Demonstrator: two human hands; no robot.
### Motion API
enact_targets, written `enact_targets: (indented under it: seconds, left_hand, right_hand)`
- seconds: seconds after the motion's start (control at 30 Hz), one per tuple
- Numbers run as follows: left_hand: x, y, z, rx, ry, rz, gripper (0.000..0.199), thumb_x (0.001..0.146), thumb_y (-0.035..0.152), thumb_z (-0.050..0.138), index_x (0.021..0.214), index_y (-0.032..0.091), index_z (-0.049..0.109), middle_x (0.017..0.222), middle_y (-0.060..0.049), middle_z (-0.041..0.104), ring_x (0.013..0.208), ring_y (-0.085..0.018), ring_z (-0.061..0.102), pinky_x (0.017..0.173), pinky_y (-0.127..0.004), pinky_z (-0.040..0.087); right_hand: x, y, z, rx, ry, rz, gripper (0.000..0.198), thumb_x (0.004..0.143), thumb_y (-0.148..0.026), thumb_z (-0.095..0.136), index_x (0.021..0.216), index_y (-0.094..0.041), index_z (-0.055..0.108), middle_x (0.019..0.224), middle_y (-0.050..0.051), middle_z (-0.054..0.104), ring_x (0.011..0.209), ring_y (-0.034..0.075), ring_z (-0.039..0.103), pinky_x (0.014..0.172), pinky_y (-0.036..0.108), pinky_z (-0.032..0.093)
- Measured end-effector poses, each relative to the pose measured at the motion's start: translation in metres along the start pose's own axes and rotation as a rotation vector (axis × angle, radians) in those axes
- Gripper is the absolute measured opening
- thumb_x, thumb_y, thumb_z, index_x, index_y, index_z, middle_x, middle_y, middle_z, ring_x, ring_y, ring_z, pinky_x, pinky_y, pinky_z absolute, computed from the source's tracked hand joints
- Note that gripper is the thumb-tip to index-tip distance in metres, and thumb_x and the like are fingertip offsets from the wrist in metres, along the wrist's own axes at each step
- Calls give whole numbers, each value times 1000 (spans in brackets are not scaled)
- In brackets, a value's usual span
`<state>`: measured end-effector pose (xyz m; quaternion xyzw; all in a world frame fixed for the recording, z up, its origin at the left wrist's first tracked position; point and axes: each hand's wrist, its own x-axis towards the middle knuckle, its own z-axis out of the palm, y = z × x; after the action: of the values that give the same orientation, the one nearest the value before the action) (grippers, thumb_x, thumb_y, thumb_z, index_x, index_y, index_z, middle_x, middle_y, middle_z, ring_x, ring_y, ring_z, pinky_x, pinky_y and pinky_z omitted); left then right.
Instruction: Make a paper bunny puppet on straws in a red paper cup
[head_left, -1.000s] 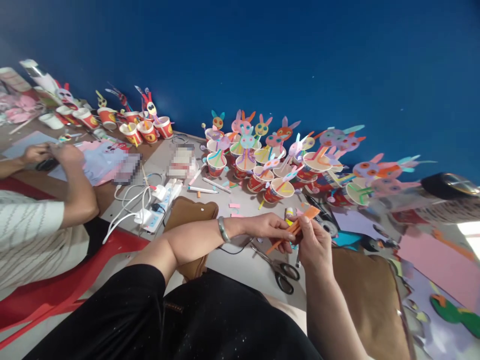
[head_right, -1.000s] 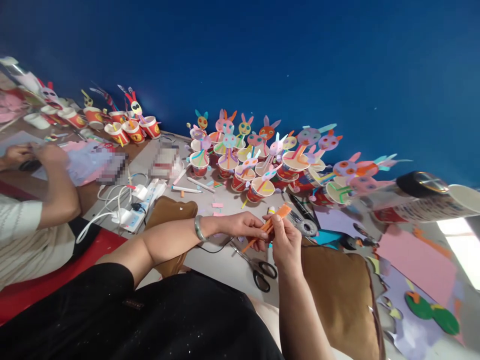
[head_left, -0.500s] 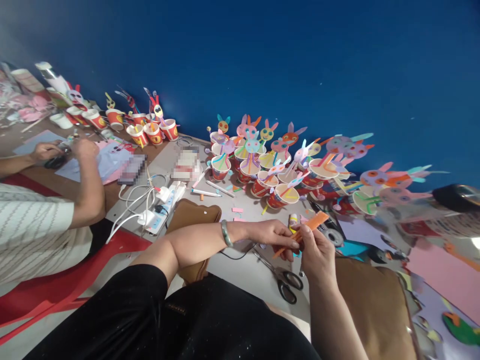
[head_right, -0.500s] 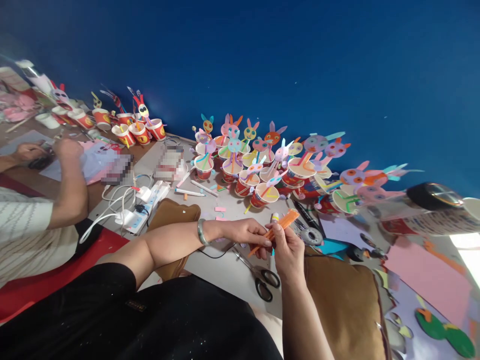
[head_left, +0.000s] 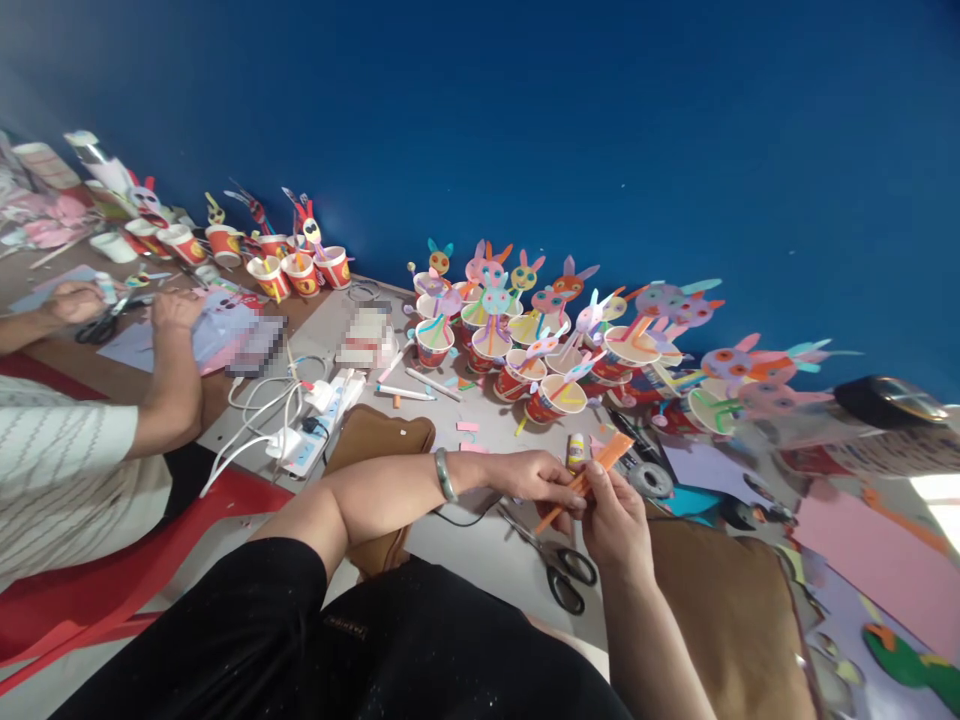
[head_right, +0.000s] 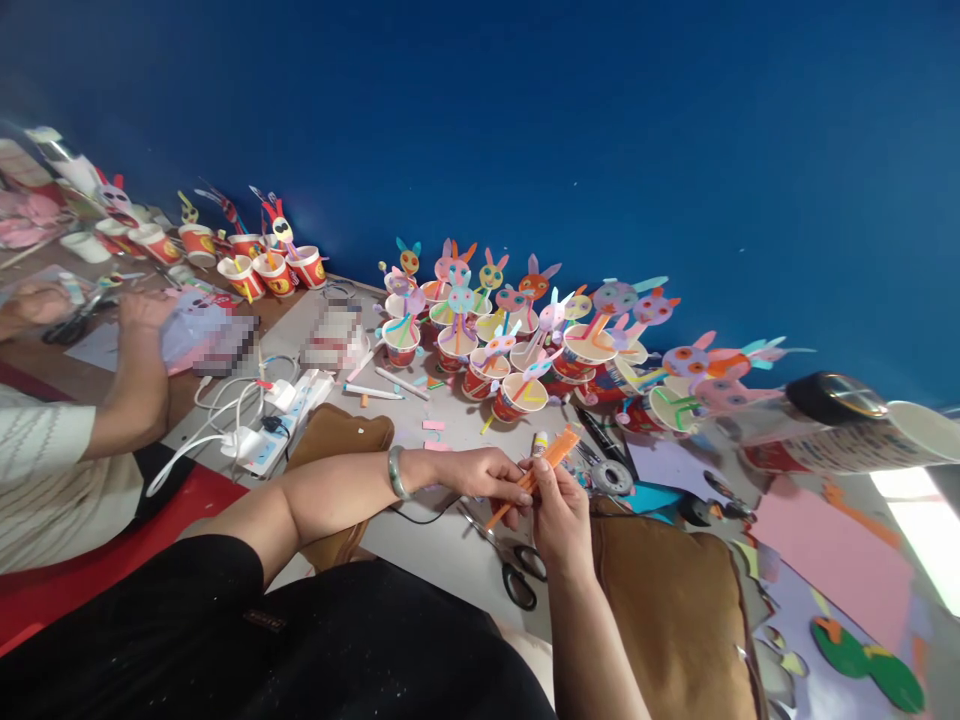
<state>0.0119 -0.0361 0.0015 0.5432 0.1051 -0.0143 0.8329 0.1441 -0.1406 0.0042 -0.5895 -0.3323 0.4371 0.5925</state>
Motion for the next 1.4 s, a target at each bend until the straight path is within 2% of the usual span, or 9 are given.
enact_targets:
  seconds: [0.23, 0.37, 0.6, 0.73, 0.93, 1.07, 1.17, 1.27, 1.4]
  left_hand:
    - [-5, 4, 2, -31, 39, -9, 53, 65, 58, 87, 87, 12, 71, 67, -2, 71, 62, -12, 67, 68, -24, 55]
    - [-9, 10, 4, 25, 36, 12, 50, 72, 59, 82, 84, 12, 72, 66, -2, 70, 63, -12, 66, 74, -27, 56]
    - [-6, 8, 3, 141, 46, 7, 44, 82, 54, 78, 80, 11, 72, 65, -3, 70, 61, -11, 63, 67, -23, 51]
    - [-6, 5, 2, 208, 65, 49, 51, 82, 61, 74, 76, 10, 71, 66, -4, 71, 58, -9, 60, 61, -21, 46]
    - [-9, 6, 7, 167, 45, 171, 56, 81, 65, 72, 91, 10, 72, 72, -6, 71, 65, -11, 63, 63, -22, 46]
    - [-9, 8, 7, 121, 146, 207, 62, 77, 71, 72, 90, 10, 68, 70, -5, 68, 63, -11, 62, 64, -24, 48]
    - [-8, 8, 6, 143, 219, 209, 64, 76, 75, 69, 82, 11, 63, 66, -4, 65, 59, -10, 59, 61, -24, 47]
    - [-6, 6, 5, 201, 240, 177, 68, 77, 80, 63, 83, 12, 61, 62, -3, 63, 54, -10, 57, 55, -22, 43]
    - [-4, 1, 4, 239, 219, 141, 67, 78, 82, 59, 83, 14, 57, 58, -1, 61, 53, -12, 59, 53, -23, 45]
  right_hand:
    - [6, -5, 12, 262, 59, 208, 42, 68, -56, 86, 74, -20, 67, 50, -6, 51, 36, 7, 39, 32, 21, 33]
    - [4, -3, 11, 227, 52, 168, 43, 74, -62, 79, 77, -20, 67, 52, -4, 53, 38, 9, 42, 34, 22, 35]
    - [-12, -3, 3, -170, 82, -66, 44, 79, -58, 78, 98, -19, 75, 76, 2, 70, 61, 14, 59, 54, 25, 48]
    - [-13, 2, 6, -106, 87, -31, 44, 78, -58, 78, 99, -19, 73, 79, 1, 70, 64, 15, 61, 57, 27, 51]
    - [-18, -5, 0, 288, 31, 144, 42, 77, -59, 78, 88, -21, 65, 61, -7, 49, 46, 7, 39, 44, 22, 39]
    - [-17, -4, 3, 382, 5, 175, 38, 79, -55, 76, 82, -20, 62, 57, -10, 38, 42, 4, 27, 43, 20, 33]
    - [-19, 3, 10, 333, -1, 169, 41, 80, -57, 73, 73, -21, 55, 55, -8, 38, 41, 5, 25, 40, 21, 27]
    - [-23, 4, 6, 188, 75, 84, 43, 82, -62, 70, 75, -21, 59, 56, -7, 40, 43, 7, 30, 42, 22, 27]
    - [-17, -19, -43, -399, 281, -242, 38, 88, -59, 64, 85, -21, 68, 59, -3, 52, 53, 12, 45, 50, 25, 37]
